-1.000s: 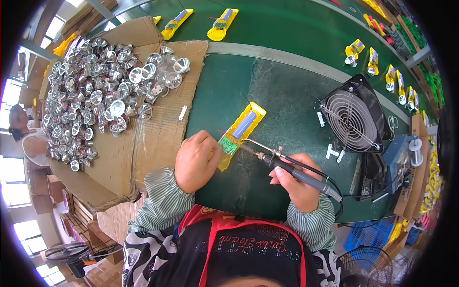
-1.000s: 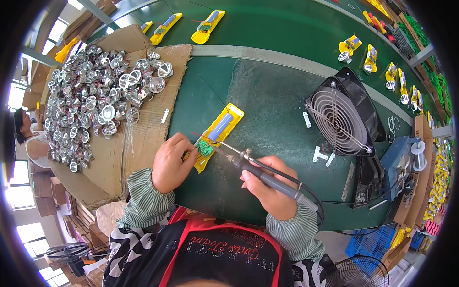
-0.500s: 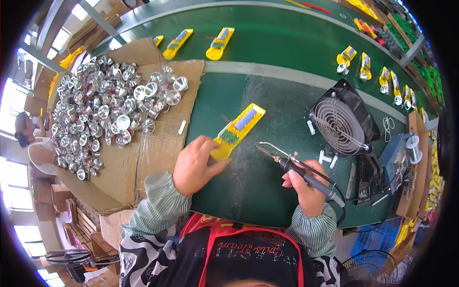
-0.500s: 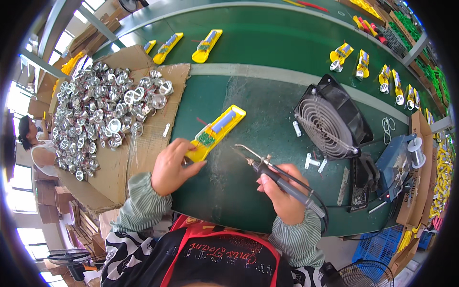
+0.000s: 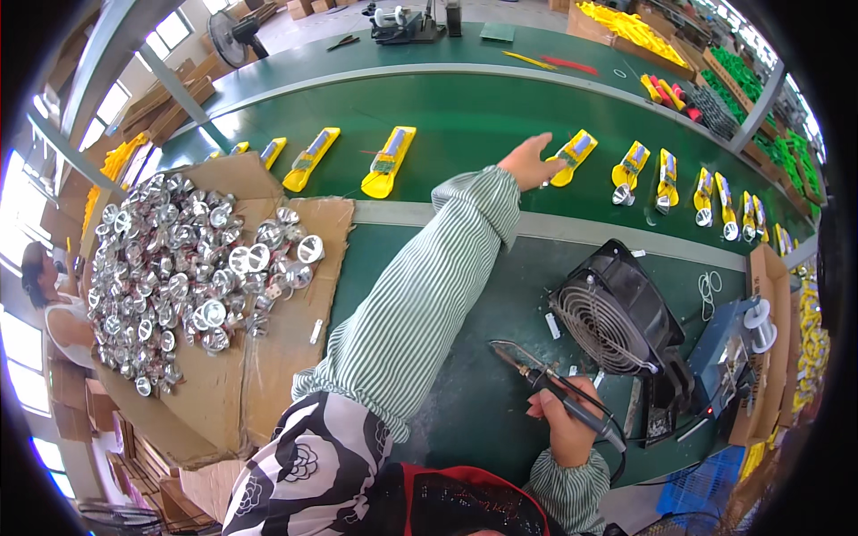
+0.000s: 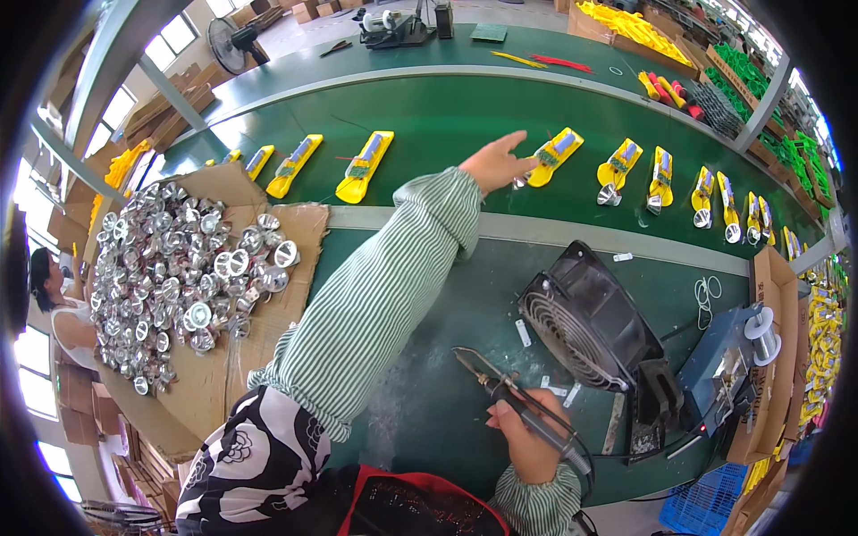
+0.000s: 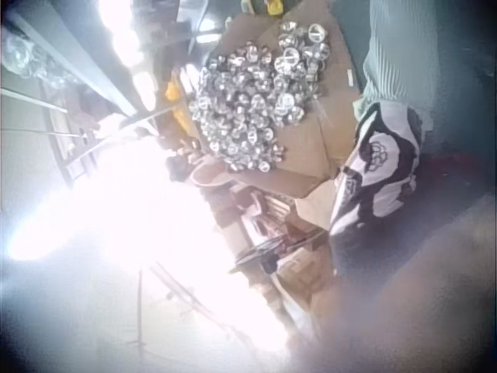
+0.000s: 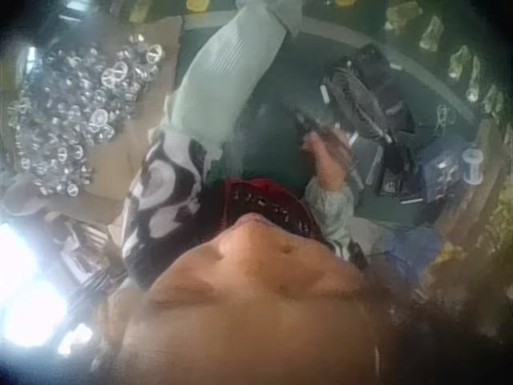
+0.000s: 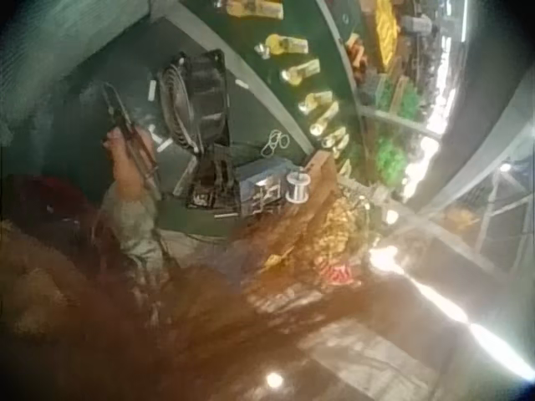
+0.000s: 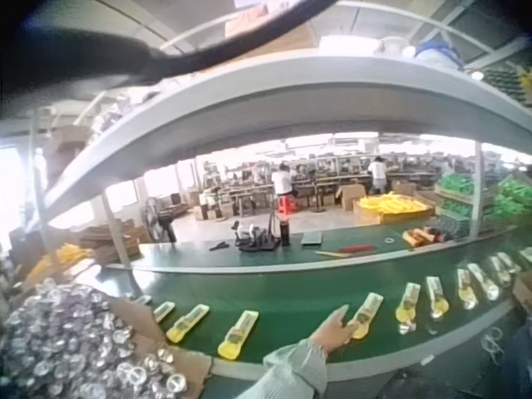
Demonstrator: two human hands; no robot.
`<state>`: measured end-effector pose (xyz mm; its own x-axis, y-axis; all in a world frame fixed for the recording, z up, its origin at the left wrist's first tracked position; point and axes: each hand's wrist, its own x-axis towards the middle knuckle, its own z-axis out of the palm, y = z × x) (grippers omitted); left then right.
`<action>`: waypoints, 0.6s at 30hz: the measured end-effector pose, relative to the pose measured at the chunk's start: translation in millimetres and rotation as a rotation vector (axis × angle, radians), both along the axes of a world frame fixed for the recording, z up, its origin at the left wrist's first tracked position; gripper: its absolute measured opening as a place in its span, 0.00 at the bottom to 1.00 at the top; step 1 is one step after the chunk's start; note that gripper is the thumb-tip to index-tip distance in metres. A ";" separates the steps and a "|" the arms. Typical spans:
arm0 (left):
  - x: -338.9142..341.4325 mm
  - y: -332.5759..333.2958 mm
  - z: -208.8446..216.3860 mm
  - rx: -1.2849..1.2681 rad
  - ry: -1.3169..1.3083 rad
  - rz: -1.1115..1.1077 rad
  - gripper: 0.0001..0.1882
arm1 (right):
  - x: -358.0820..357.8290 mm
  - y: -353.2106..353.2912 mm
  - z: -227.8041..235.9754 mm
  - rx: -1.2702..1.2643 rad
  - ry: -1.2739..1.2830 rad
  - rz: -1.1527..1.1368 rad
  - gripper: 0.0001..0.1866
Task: The person solders electronic components onto flashlight housings using a soldering iron and places the assembled units onto a conveyor belt by hand.
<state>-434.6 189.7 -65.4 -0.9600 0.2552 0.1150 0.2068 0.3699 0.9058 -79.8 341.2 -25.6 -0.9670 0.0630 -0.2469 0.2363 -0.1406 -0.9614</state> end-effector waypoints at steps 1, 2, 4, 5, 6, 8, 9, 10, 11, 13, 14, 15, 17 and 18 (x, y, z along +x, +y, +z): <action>-6.0 -5.1 -2.7 -0.228 0.210 0.037 0.36 | -1.4 1.2 -2.6 -0.010 0.005 -0.002 0.10; -3.8 -8.9 4.1 -0.451 0.417 0.058 0.36 | -2.5 4.0 -4.2 -0.006 -0.006 -0.019 0.10; 20.6 -5.4 35.0 -0.828 0.186 0.231 0.26 | -0.7 9.9 -5.9 0.005 -0.080 -0.078 0.10; 19.6 -23.2 33.7 -1.138 0.261 0.380 0.22 | -0.7 8.9 -5.4 0.004 -0.079 -0.073 0.10; 20.9 -45.9 32.6 -1.278 0.296 0.523 0.20 | -0.2 7.9 -5.4 -0.005 -0.062 -0.056 0.10; 28.7 -86.0 33.4 -1.356 0.214 0.683 0.29 | 0.0 7.5 -6.5 -0.009 -0.047 -0.046 0.10; 29.5 -99.8 27.5 -1.285 0.105 0.644 0.32 | -1.0 7.8 -7.8 -0.009 -0.044 -0.052 0.10; 34.9 -123.2 27.5 -1.222 -0.007 0.634 0.34 | -1.7 5.1 -5.3 -0.018 -0.030 -0.030 0.10; 38.2 -139.0 21.6 -1.218 -0.010 0.637 0.34 | -0.7 3.6 -4.9 -0.005 -0.001 -0.014 0.10; 44.6 -167.0 17.8 -1.138 0.052 0.459 0.38 | -0.5 -1.1 -2.2 -0.005 0.016 0.003 0.10; 53.5 -168.1 23.0 -1.138 0.046 0.470 0.38 | 0.4 -3.2 -1.3 -0.007 0.020 0.012 0.09; 62.4 -168.0 28.2 -1.090 0.066 0.439 0.38 | 0.8 -5.6 2.0 -0.013 0.007 0.018 0.09; 84.9 -160.5 39.0 -1.020 0.105 0.408 0.38 | 6.1 -6.9 2.6 0.007 0.034 0.030 0.09; 98.6 -157.3 39.8 -1.024 0.158 0.402 0.38 | 7.7 -7.1 3.1 0.024 0.060 0.029 0.09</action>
<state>-336.0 32.4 -25.6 -0.9874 -0.0268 0.1557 -0.0100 0.9941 0.1080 -72.2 334.0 -22.4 -0.9815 0.0400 -0.1873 0.1819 -0.1117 -0.9770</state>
